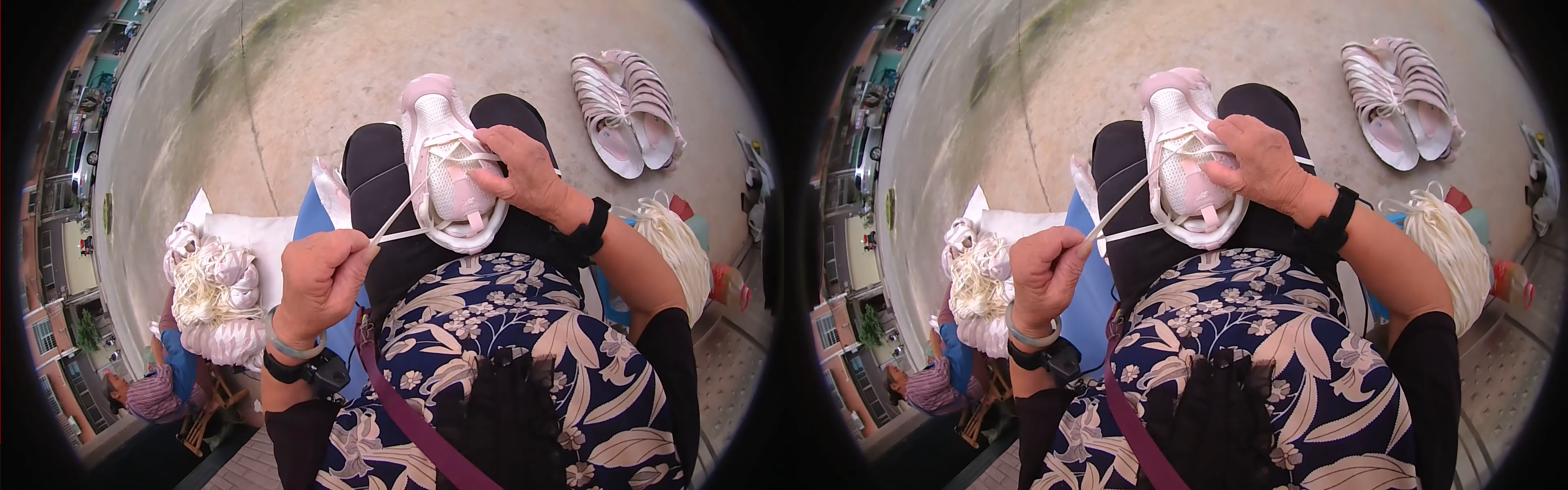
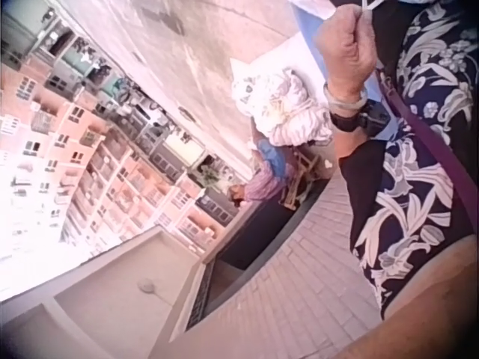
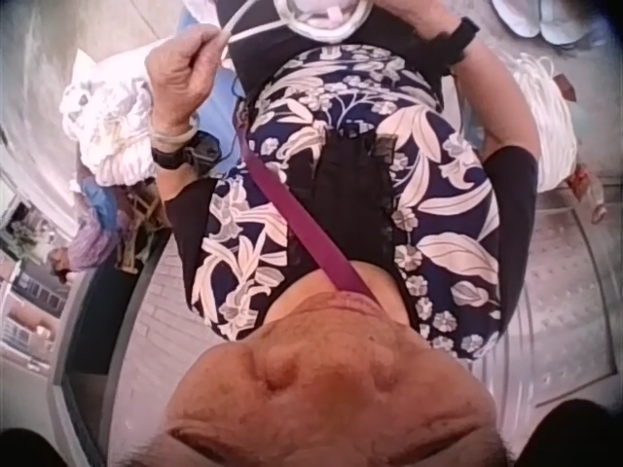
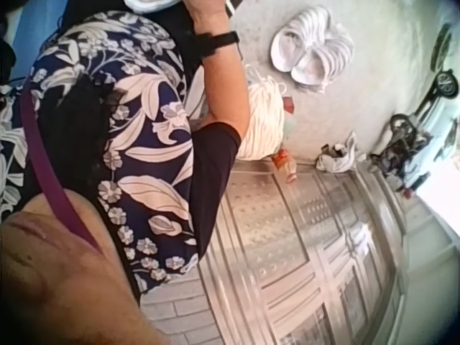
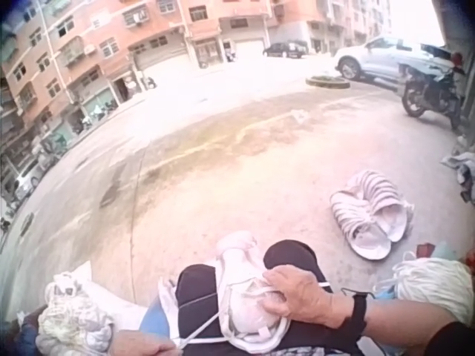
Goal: The person is lacing a pink and white shoe, pulling the laces through the eyelets and adjusting the tongue.
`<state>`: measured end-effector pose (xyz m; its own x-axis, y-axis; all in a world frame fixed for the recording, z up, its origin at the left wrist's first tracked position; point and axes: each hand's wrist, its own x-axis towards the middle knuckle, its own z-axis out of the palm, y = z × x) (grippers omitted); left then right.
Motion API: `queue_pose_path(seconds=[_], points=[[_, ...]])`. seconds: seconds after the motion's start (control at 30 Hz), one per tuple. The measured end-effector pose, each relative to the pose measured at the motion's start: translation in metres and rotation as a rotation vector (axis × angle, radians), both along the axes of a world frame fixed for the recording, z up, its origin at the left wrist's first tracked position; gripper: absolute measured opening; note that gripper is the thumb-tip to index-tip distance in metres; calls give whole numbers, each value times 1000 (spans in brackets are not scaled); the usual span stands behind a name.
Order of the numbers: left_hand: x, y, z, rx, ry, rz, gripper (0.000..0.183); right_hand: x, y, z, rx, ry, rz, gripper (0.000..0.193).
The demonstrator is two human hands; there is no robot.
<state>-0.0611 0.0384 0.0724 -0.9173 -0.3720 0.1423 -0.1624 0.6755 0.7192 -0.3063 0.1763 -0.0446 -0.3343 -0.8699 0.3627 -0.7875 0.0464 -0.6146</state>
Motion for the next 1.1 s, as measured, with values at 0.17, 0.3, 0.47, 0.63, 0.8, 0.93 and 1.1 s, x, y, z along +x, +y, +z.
queue_pose_path(seconds=[0.17, 0.3, 0.47, 0.63, 0.8, 0.93, 1.1], points=[[-5, -18, 9, -719, 18, -62, 10, 3, 1, 3, 27, -62, -15, 42], [27, -31, -29, -685, -81, 13, 9, -1, 10, 24, 271, -391, 0, 37], [70, -35, -40, -230, -252, 236, 6, -36, 51, 30, 275, -348, 102, 21], [127, -51, -46, -276, -325, 419, 7, -88, 117, 14, 121, 235, 46, 12], [202, -79, -66, -442, -332, 614, 9, -173, 229, -8, 256, 185, -261, 14], [265, -108, -67, -465, -388, 772, 11, -243, 314, -8, 339, 165, -429, 17], [332, -129, -35, -106, -335, 1093, 18, -306, 396, 8, 457, 457, -582, 24]])
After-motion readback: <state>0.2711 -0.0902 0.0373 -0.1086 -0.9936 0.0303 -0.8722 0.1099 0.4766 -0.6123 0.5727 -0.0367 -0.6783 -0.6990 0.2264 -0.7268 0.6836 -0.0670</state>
